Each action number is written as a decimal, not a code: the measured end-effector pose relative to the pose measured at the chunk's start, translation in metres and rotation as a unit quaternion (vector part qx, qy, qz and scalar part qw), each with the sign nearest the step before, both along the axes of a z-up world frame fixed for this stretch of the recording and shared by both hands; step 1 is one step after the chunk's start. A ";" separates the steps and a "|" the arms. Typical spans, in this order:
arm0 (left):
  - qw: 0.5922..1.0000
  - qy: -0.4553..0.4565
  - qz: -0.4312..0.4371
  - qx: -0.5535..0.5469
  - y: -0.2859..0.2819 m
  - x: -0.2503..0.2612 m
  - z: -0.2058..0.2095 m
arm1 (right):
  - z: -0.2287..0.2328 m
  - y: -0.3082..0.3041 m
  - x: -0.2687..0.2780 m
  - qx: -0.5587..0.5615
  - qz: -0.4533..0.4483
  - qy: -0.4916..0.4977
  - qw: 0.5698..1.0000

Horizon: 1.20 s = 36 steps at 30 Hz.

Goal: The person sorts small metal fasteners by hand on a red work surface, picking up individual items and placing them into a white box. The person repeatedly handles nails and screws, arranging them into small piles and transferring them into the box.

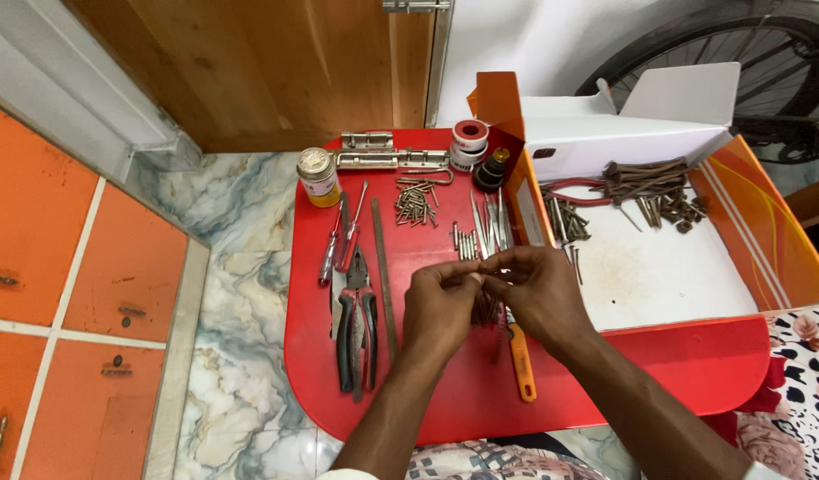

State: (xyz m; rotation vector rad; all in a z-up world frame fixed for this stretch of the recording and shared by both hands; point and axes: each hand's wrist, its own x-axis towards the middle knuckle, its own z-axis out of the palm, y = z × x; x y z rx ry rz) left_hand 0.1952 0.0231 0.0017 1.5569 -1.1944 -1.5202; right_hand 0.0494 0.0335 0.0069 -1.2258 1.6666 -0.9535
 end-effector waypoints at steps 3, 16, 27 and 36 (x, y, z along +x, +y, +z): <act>1.000 -0.011 -0.012 -0.022 -0.006 -0.005 0.023 | 0.024 0.002 -0.008 -0.025 -0.019 -0.025 0.999; 0.984 -0.074 -0.158 -0.042 -0.014 -0.109 0.054 | 0.030 0.002 -0.110 0.063 -0.045 0.001 0.997; 0.988 -0.058 -0.137 0.049 -0.017 -0.185 0.012 | -0.035 -0.017 -0.168 0.169 -0.004 0.078 0.983; 0.985 -0.124 -0.103 0.056 -0.019 -0.191 0.020 | -0.033 -0.021 -0.174 0.170 -0.010 0.112 0.979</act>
